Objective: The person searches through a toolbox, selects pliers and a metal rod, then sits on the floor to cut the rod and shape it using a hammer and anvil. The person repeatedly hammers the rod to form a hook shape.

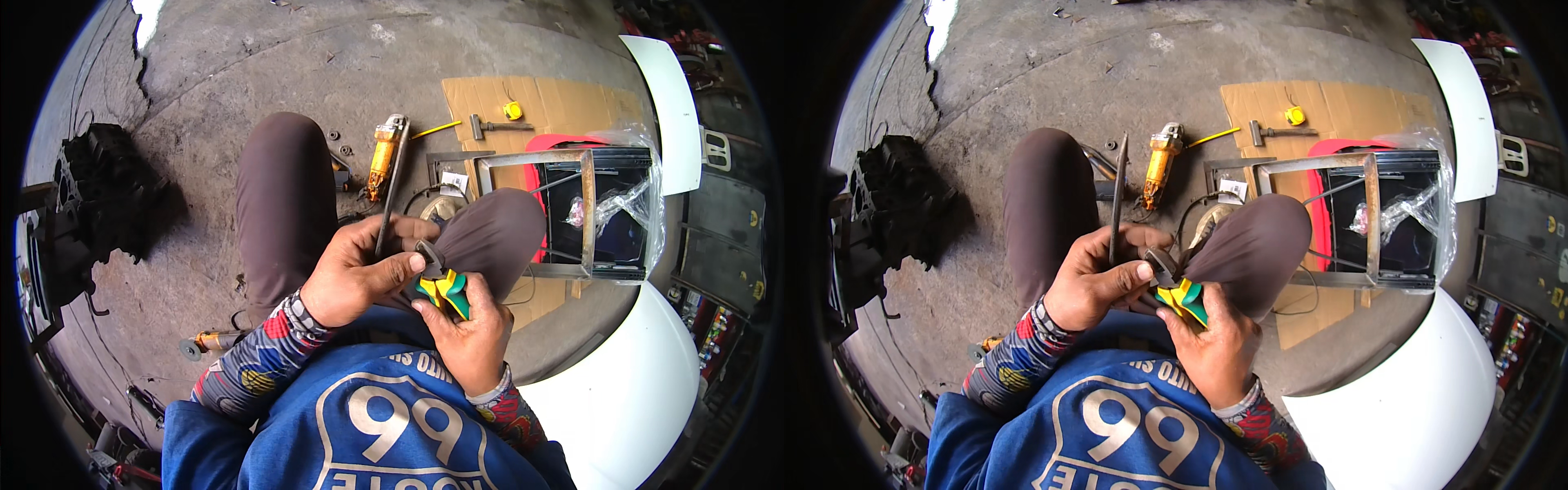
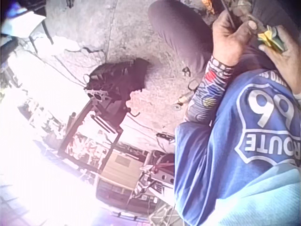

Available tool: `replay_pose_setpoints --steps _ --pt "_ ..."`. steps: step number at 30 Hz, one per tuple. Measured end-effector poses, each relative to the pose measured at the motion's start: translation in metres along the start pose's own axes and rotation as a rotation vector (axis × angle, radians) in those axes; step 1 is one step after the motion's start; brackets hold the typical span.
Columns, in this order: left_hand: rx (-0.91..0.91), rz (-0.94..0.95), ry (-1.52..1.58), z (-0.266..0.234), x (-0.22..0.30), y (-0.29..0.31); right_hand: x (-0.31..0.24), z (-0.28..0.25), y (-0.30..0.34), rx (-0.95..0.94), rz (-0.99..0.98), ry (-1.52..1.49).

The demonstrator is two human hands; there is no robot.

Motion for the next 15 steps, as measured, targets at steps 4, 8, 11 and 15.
replay_pose_setpoints --steps 4,8,11,15 --pt "-0.030 -0.017 -0.069 -0.003 0.004 -0.003 -0.001 0.002 0.002 -0.015 0.055 -0.068" --pt "-0.076 0.000 -0.055 -0.007 0.007 -0.007 0.000 0.003 -0.003 -0.035 0.022 -0.085" --pt "-0.066 -0.021 -0.046 -0.010 0.007 -0.006 0.008 0.012 0.000 -0.155 0.091 -0.183" --pt "-0.098 -0.040 -0.084 -0.009 0.009 -0.001 0.018 0.024 0.009 -0.245 0.167 -0.349"
Point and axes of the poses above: each hand's wrist, its own y-axis away from the middle knuckle, its own z-axis out of the palm, x = y × z, the point moved 6 cm from there along -y, towards the middle knuckle
